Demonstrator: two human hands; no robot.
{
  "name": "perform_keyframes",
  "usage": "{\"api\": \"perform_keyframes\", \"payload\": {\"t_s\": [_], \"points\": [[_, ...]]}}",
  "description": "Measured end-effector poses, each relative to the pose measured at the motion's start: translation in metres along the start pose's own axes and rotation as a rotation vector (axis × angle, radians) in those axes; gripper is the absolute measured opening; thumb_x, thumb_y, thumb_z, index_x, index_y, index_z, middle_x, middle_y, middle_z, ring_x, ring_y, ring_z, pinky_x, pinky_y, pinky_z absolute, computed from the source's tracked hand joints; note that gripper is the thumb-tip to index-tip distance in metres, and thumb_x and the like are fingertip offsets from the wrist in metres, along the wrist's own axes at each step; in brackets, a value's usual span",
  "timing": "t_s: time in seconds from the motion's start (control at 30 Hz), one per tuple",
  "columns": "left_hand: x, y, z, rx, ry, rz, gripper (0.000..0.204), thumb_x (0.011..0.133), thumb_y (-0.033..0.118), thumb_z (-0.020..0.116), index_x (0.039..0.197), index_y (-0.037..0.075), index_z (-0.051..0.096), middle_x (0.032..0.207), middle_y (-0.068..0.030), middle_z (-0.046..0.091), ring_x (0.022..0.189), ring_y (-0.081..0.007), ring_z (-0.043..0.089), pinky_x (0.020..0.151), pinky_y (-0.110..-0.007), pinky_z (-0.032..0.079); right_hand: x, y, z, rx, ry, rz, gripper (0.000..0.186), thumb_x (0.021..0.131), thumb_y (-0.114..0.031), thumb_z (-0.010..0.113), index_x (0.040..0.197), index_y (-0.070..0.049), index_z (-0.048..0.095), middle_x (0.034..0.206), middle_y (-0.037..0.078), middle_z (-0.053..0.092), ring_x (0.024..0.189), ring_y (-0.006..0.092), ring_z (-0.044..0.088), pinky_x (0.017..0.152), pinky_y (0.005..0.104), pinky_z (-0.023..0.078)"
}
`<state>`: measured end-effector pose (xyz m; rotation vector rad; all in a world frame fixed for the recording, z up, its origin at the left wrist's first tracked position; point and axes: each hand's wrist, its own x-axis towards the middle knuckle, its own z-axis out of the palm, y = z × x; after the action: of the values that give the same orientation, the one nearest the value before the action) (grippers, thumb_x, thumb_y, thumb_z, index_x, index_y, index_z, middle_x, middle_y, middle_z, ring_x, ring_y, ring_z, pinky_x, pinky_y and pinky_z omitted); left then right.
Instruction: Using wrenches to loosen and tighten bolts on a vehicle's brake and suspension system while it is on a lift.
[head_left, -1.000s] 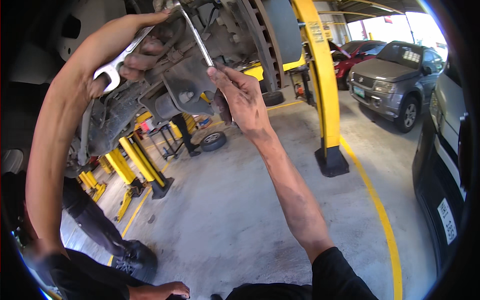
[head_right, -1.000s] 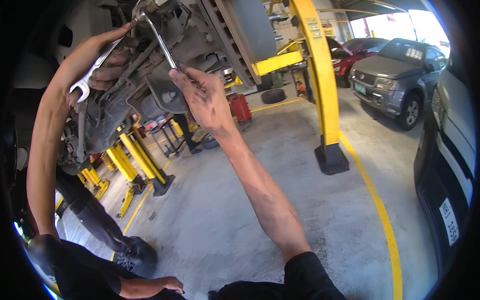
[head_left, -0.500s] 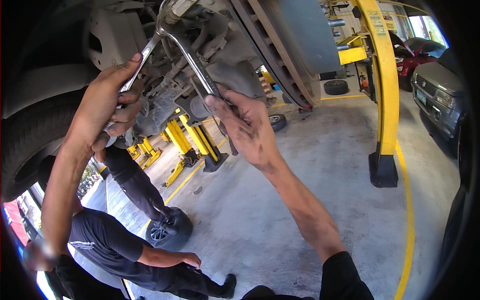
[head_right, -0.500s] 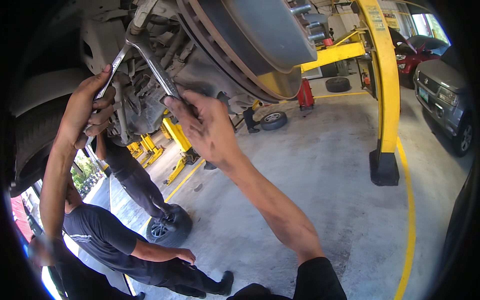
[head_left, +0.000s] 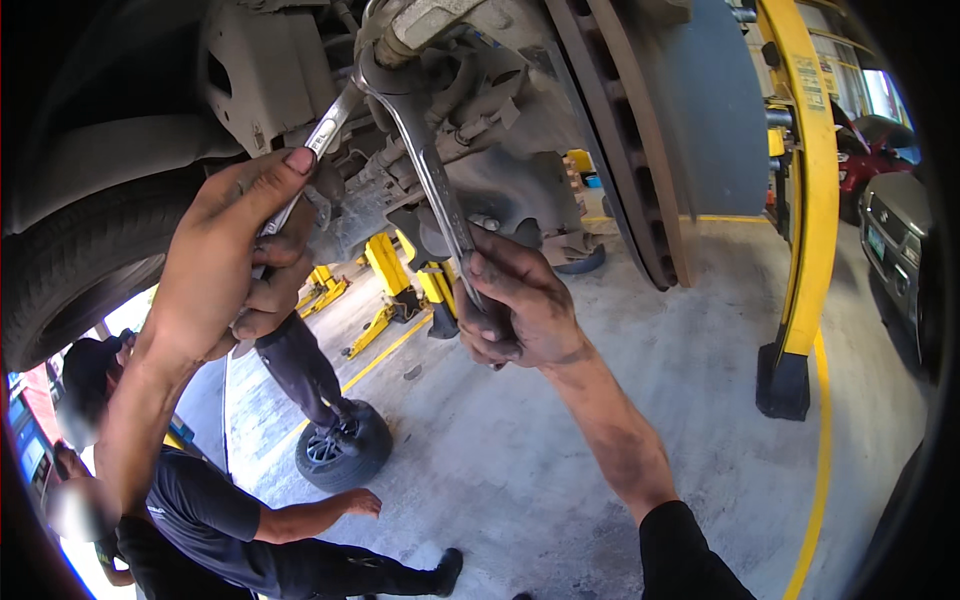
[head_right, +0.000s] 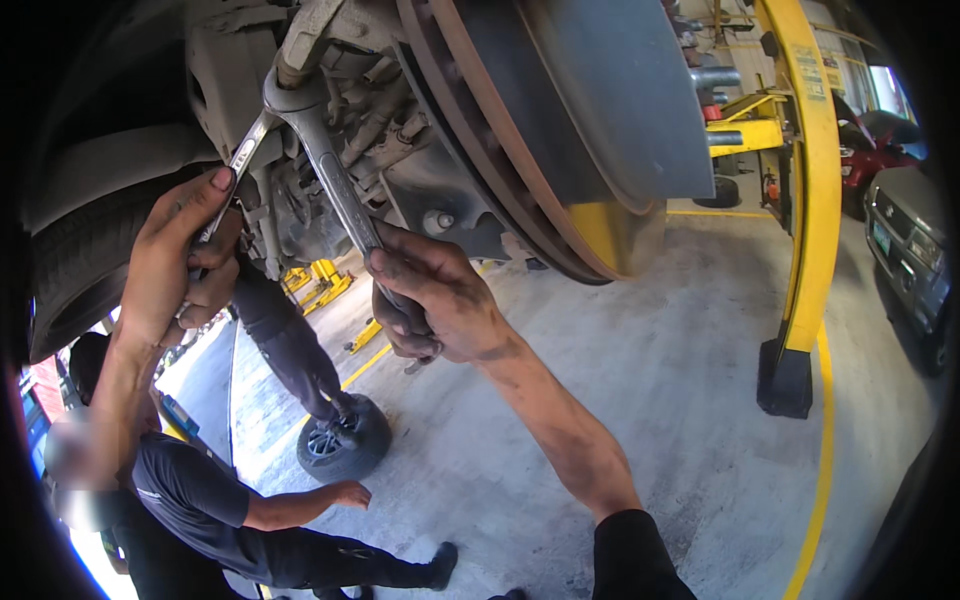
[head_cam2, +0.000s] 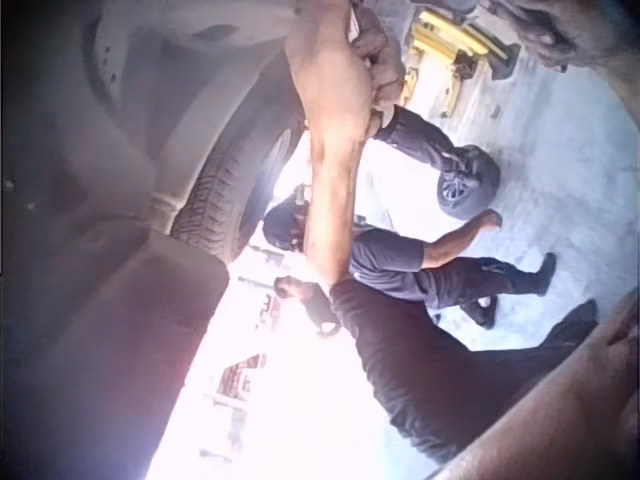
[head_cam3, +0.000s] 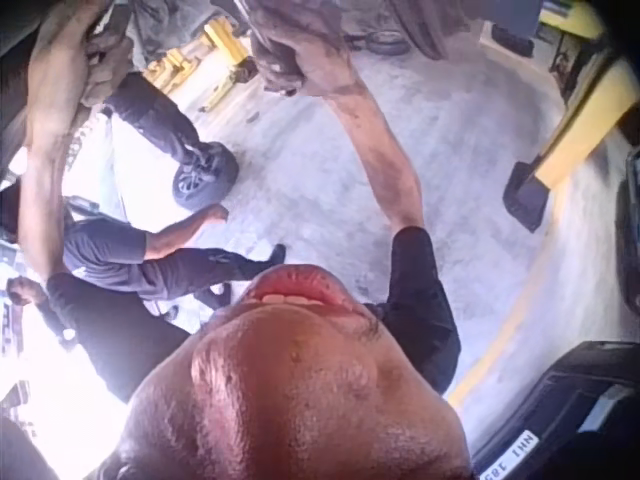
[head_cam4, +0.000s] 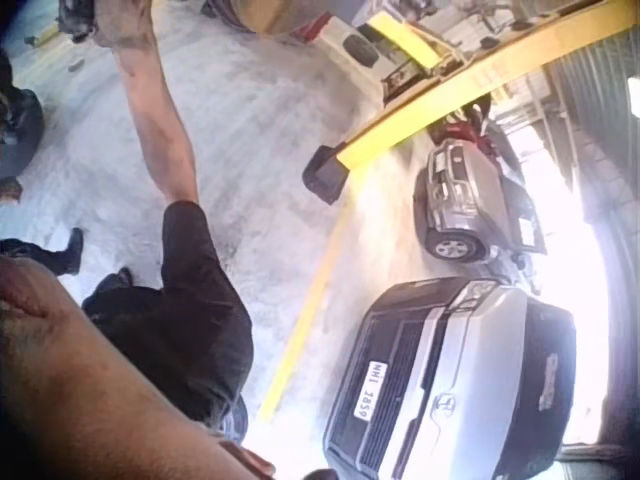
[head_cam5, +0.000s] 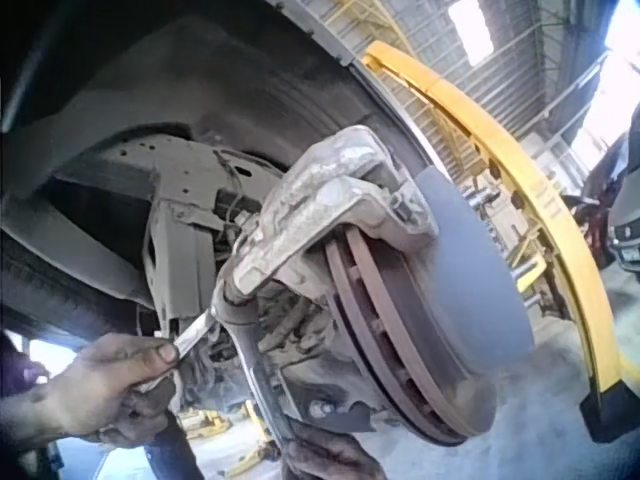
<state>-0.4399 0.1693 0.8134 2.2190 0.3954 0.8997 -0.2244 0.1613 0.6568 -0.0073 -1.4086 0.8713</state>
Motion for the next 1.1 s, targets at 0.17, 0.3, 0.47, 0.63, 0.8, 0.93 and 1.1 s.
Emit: {"api": "perform_keyframes", "payload": {"t_s": [0.17,0.3,0.47,0.63,0.8,0.93,1.1], "points": [[0.002,0.002,0.002,0.080,0.016,-0.041,0.036,0.104,0.040,0.052,0.095,0.005,0.046,0.059,0.0036,0.032,0.036,-0.0037,0.027,0.032,-0.024,0.017,-0.008,-0.016,-0.002,0.041,0.022,0.105,0.043,0.106,-0.023,0.050,0.145,-0.006,0.045,0.057,0.002,0.047,0.036,0.0077,0.033,0.033,0.0258,0.027],[0.002,0.003,-0.001,0.089,0.008,-0.047,0.037,0.104,0.040,0.052,0.096,0.005,0.047,0.059,0.0036,0.031,0.037,-0.0038,0.028,0.033,-0.024,0.016,-0.007,-0.024,0.015,-0.009,0.113,0.103,0.031,0.106,-0.025,0.051,0.128,-0.004,0.057,0.054,0.003,0.047,0.035,0.0077,0.033,0.033,0.0262,0.026],[0.002,0.005,0.011,0.083,0.068,-0.049,0.039,0.104,0.042,0.051,0.099,0.004,0.048,0.059,0.0035,0.031,0.037,-0.0040,0.028,0.032,-0.024,0.018,-0.011,-0.024,0.010,0.026,0.126,0.114,0.022,0.106,-0.026,0.052,0.107,-0.005,0.058,0.054,0.002,0.047,0.035,0.0069,0.033,0.033,0.0260,0.025],[-0.003,0.001,0.003,0.122,0.058,-0.042,0.043,0.104,0.045,0.053,0.094,0.003,0.048,0.058,0.0013,0.034,0.036,-0.0063,0.030,0.031,-0.026,0.020,-0.006,-0.014,0.015,0.060,0.103,0.076,0.022,0.105,-0.027,0.054,0.107,-0.005,0.058,0.054,0.001,0.048,0.035,0.0062,0.032,0.032,0.0244,0.023],[-0.004,-0.009,0.015,0.037,0.090,-0.029,0.047,0.104,0.047,0.051,0.094,0.002,0.048,0.058,0.0003,0.036,0.035,-0.0078,0.031,0.031,-0.027,0.022,-0.008,-0.008,0.012,0.030,0.121,0.097,0.034,0.106,-0.025,0.050,0.133,-0.004,0.052,0.054,0.002,0.046,0.036,0.0066,0.031,0.034,0.0253,0.025],[-0.007,-0.012,0.030,0.032,0.215,-0.033,0.047,0.105,0.046,0.049,0.094,0.001,0.048,0.058,-0.0003,0.036,0.034,-0.0093,0.032,0.031,-0.027,0.023,-0.008,-0.006,0.011,-0.025,0.054,0.067,0.048,0.106,-0.024,0.048,0.150,-0.006,0.042,0.056,0.004,0.044,0.038,0.0075,0.030,0.036,0.0261,0.028],[-0.005,-0.028,0.030,-0.048,0.161,0.038,0.045,0.106,0.044,0.047,0.089,0.003,0.046,0.056,-0.0003,0.036,0.034,-0.0097,0.033,0.030,-0.028,0.024,-0.009,0.002,0.035,-0.009,0.098,0.080,0.053,0.107,-0.027,0.047,0.154,-0.006,0.034,0.055,0.002,0.041,0.038,0.0074,0.029,0.036,0.0255,0.028]]}}
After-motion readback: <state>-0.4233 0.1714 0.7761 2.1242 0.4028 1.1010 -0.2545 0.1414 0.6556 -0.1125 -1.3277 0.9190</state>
